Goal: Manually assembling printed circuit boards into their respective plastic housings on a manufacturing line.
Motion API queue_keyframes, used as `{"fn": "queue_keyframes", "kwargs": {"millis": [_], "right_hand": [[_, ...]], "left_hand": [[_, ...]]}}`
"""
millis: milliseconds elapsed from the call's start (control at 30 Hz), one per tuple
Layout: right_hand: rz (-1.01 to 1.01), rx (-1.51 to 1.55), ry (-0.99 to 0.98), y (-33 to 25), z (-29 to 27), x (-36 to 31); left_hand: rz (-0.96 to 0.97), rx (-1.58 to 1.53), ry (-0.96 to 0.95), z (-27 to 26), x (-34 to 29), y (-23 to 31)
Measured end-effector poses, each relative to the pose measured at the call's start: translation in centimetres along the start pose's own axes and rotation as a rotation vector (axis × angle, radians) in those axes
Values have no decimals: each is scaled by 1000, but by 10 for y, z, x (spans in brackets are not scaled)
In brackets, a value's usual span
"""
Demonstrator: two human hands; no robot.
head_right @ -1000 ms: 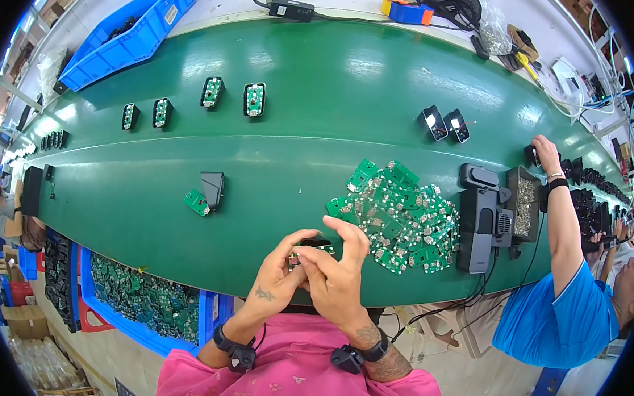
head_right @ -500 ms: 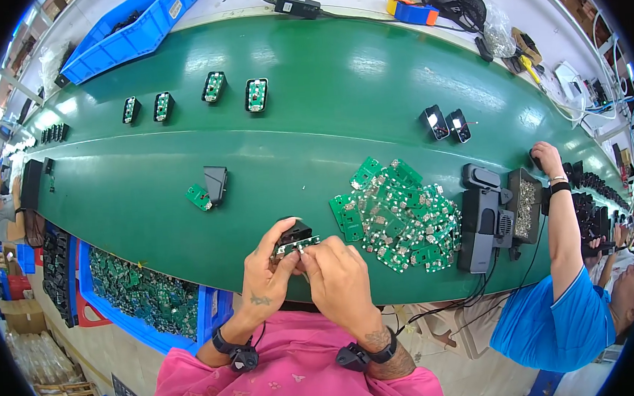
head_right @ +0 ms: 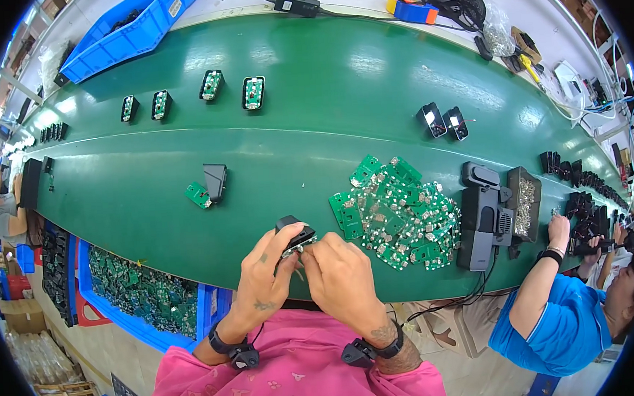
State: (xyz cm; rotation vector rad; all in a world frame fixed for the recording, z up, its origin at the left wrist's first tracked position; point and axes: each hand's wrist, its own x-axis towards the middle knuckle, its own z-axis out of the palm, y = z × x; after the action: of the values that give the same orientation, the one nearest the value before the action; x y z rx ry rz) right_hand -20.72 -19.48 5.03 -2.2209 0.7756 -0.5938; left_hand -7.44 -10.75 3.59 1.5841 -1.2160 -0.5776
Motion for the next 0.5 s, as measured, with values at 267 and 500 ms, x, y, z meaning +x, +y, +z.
{"fn": "queue_keyframes", "kwargs": {"millis": [267,500], "right_hand": [[-22,-23,175,0,15,0],[343,466,148,12,15,-1]], "left_hand": [[-279,-391,52,13,0,-8],[-362,-651,-151,-1,5,-13]]}}
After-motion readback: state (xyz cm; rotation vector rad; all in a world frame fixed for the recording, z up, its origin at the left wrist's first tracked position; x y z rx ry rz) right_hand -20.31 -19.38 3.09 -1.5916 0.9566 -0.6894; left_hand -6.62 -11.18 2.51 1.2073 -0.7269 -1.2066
